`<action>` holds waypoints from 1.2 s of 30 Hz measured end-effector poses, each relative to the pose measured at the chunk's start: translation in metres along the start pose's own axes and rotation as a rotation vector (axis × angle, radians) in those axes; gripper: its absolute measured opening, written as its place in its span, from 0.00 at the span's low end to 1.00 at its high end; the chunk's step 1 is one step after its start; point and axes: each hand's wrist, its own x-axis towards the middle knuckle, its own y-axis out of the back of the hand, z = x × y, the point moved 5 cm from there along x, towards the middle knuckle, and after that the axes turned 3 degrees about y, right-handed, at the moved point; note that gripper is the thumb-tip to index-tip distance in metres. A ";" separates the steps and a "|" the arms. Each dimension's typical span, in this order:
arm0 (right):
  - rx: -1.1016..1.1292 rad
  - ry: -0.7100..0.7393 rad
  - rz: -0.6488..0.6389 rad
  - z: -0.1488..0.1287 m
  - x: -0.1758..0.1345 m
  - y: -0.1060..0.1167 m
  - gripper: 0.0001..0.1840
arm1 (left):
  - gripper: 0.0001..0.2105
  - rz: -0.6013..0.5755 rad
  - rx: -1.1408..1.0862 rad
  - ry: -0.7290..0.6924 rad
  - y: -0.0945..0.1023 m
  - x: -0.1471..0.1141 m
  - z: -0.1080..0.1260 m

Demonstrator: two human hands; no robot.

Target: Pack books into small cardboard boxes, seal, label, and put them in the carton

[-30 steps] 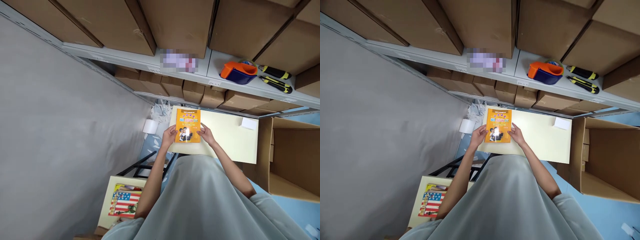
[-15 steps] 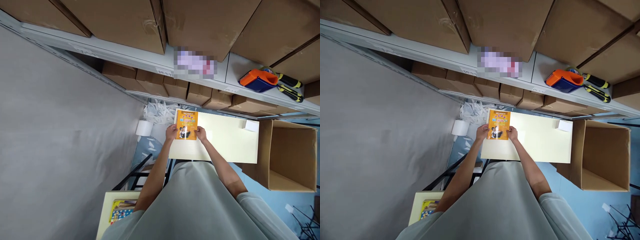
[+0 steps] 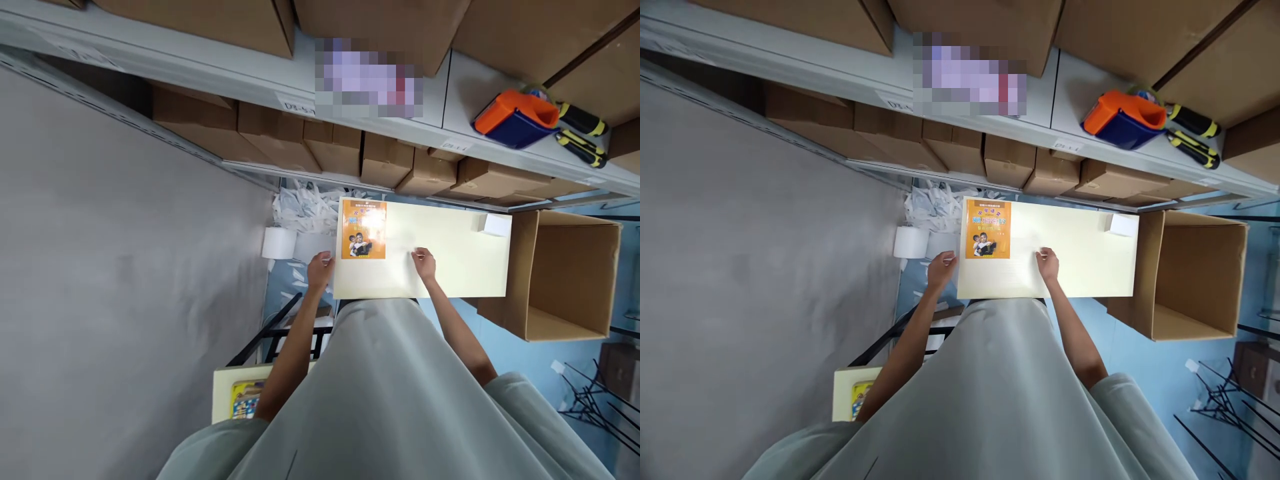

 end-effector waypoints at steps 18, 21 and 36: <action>-0.180 -0.146 -0.118 0.027 -0.047 -0.010 0.05 | 0.09 -0.042 0.314 0.035 0.000 -0.037 -0.012; -0.139 -0.100 -0.155 0.025 -0.059 0.005 0.06 | 0.08 -0.066 0.305 0.019 0.012 -0.047 -0.008; 0.384 0.292 -0.278 0.007 -0.042 0.154 0.07 | 0.15 -0.078 -0.025 -0.085 0.068 -0.147 0.081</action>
